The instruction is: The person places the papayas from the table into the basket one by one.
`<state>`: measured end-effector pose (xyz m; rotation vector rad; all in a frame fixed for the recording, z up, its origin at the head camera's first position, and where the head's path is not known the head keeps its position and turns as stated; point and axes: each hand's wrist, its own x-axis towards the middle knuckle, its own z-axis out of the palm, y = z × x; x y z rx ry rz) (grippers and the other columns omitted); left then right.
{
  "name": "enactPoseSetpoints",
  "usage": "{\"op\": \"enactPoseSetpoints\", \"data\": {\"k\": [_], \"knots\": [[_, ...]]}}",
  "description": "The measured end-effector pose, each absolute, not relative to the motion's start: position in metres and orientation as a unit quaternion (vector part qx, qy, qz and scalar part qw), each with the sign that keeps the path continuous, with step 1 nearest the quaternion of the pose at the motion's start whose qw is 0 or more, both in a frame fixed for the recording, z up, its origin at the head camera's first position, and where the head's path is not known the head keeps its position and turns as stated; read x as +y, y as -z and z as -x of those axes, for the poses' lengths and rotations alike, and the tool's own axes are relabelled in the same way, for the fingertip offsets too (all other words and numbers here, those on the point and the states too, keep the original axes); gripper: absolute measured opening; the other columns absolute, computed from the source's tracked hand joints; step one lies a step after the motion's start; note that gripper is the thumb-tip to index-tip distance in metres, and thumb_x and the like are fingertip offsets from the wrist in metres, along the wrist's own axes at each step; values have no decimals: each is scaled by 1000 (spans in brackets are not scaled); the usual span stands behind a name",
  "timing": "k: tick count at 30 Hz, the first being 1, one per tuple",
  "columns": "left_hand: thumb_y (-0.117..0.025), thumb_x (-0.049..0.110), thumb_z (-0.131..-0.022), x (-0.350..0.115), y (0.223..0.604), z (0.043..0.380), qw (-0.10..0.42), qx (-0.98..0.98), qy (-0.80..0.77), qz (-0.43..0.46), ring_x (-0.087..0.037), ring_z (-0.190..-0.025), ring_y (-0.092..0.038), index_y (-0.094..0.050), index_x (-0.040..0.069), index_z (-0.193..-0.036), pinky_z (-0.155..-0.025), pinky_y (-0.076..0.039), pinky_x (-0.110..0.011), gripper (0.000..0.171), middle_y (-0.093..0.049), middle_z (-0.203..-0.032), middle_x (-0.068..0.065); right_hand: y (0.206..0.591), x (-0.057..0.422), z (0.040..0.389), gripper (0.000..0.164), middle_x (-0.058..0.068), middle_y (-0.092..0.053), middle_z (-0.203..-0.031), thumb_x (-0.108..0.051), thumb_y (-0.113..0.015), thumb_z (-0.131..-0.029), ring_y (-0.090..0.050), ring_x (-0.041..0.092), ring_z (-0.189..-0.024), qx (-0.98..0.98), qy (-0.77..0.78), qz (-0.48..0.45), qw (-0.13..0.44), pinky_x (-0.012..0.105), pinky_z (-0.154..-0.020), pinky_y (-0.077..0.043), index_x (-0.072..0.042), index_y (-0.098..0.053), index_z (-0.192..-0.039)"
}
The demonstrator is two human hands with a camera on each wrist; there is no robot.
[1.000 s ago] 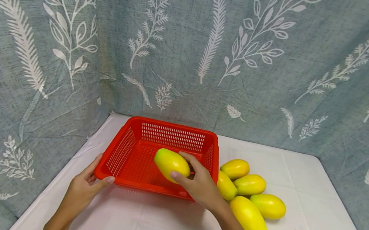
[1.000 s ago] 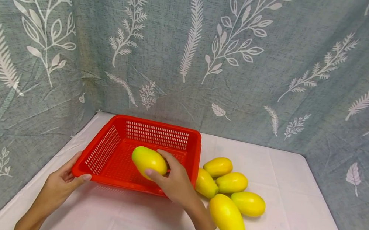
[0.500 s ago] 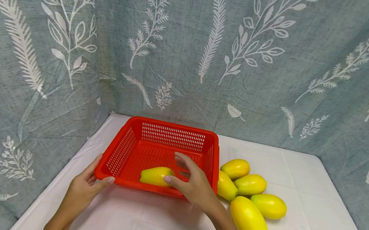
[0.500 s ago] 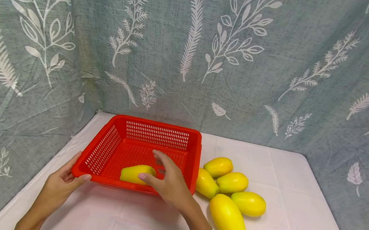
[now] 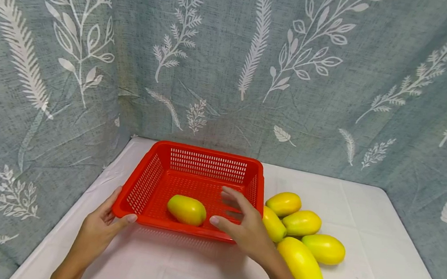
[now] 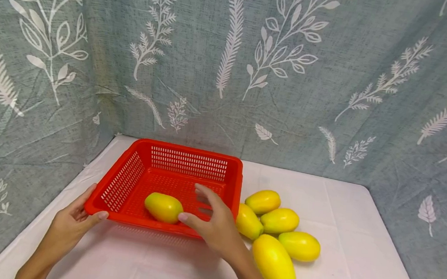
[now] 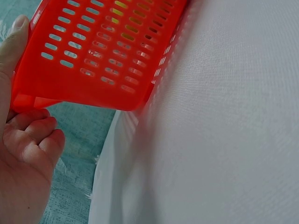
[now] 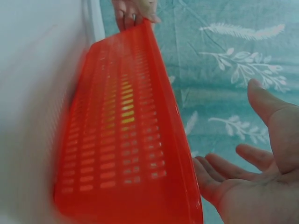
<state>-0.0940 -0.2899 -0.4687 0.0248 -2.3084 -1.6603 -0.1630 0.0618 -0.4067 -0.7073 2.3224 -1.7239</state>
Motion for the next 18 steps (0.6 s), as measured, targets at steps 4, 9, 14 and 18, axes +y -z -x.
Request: {"op": "enactPoseSetpoints", "data": {"k": [4,9,14,18], "knots": [[-77,8,-98,-289,467,93,145,-806,574,-13,20,-122,-48,-22,4,-168,-94,-48,-4,89,-33,-167,-29,404,74,160,70,0,-57,-154,-30,-83,-95,-57,24,-138,771,590,226,81,47,-115,-50,-27,-50,-156],[-77,8,-98,-289,466,91,146,-806,574,-12,20,-123,-48,-22,3,-168,-94,-48,-4,89,-33,-166,-31,404,90,160,69,2,-57,-153,-27,-83,-95,-57,26,-139,772,599,201,75,38,-113,-52,-28,-50,-156],[-77,7,-98,-289,467,92,147,-805,574,-7,19,-124,-48,-21,2,-168,-96,-47,-4,90,-32,-167,-31,406,109,159,69,3,-56,-153,-26,-82,-95,-56,28,-139,764,617,173,76,36,-112,-52,-29,-50,-156],[-77,7,-98,-290,467,93,145,-805,575,-9,19,-124,-48,-21,2,-168,-95,-47,-4,90,-32,-167,-31,406,125,157,69,10,-55,-155,-21,-81,-96,-54,33,-141,765,616,180,56,34,-112,-52,-23,-49,-157]]}}
